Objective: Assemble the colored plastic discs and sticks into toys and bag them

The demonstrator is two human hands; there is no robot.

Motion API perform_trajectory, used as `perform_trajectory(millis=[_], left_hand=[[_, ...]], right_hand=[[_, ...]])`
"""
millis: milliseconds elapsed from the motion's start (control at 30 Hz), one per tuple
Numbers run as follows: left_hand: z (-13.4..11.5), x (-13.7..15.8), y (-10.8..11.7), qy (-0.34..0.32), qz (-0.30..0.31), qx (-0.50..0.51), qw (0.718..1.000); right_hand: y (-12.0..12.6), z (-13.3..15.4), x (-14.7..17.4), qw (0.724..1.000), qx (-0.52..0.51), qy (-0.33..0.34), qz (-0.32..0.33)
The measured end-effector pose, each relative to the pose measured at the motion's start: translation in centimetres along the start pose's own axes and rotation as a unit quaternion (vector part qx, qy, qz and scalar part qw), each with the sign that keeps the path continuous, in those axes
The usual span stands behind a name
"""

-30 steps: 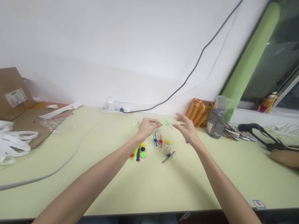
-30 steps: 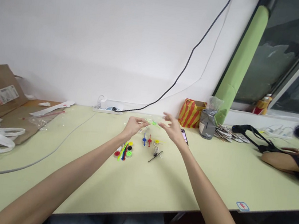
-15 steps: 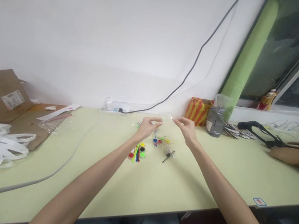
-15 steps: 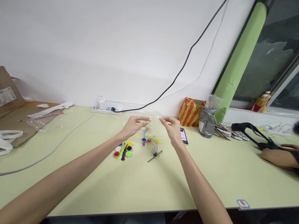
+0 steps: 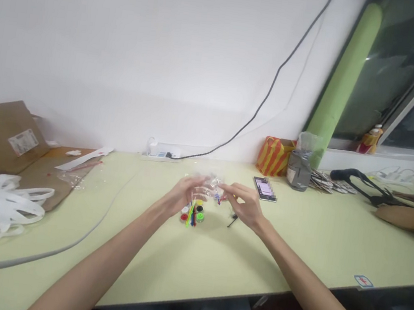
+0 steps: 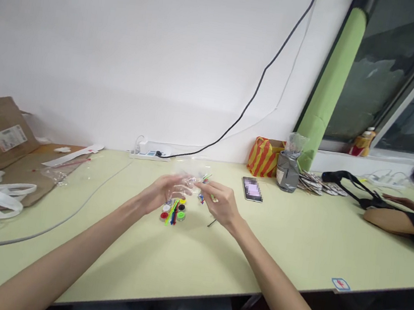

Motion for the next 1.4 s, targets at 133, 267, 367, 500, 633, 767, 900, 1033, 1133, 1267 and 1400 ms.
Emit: perform_trajectory(millis=[133, 267, 367, 500, 633, 767, 900, 1033, 1133, 1267, 1400], left_hand=[[0.9, 0.4, 3.2, -0.045, -0.114, -0.059, 0.991], [2.3, 0.3, 4.6, -0.073, -0.161, -0.069, 0.982], [2.9, 0.4, 5.0, -0.079, -0.175, -0.055, 0.980], [3.0, 0.7, 5.3, -0.080, -0.178, -0.036, 0.980], [3.3, 1.2, 5.4, -0.066, -0.157, -0.025, 0.985], [3.9, 1.5, 5.3, -0.043, -0.165, -0.048, 0.984], [4.1, 1.3, 5.1, -0.043, -0.171, -0.055, 0.983], [4.2, 1.3, 6.9, -0.055, -0.236, -0.079, 0.967], [4.6, 2.0, 9.9, -0.037, -0.356, -0.132, 0.924], [5.1, 2.7, 13.3, -0.008, -0.411, -0.171, 0.895], [4.8, 3.2, 14.5, 0.002, -0.427, -0.253, 0.868]], right_hand=[[-2.8, -2.7, -0.6, 0.965, -0.191, -0.180, 0.008], [-5.6, -4.6, -1.7, 0.935, -0.254, -0.234, 0.077], [-6.7, -5.7, -1.9, 0.947, -0.244, -0.204, 0.054], [-7.2, -6.1, -1.2, 0.961, -0.209, -0.179, -0.012], [-7.1, -5.4, -0.6, 0.961, -0.210, -0.173, -0.057], [-7.0, -5.0, -0.5, 0.962, -0.211, -0.170, -0.041], [-6.7, -5.5, -0.3, 0.967, -0.183, -0.173, -0.038], [-6.1, -6.0, 0.2, 0.987, -0.063, -0.143, -0.035], [-5.3, -6.3, 0.3, 0.990, 0.022, -0.128, -0.053], [-4.3, -6.7, 0.2, 0.986, 0.079, -0.127, -0.074], [-3.7, -7.2, 0.1, 0.983, 0.105, -0.124, -0.084]])
Point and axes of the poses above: each hand's wrist, its own x-axis away from the middle knuckle, its own y-axis out of the back of the hand, z = x × y, the point moved 4 cm from there along -x, towards the middle knuckle, and after that the axes turned 3 degrees about z, right-handed, at the moved point
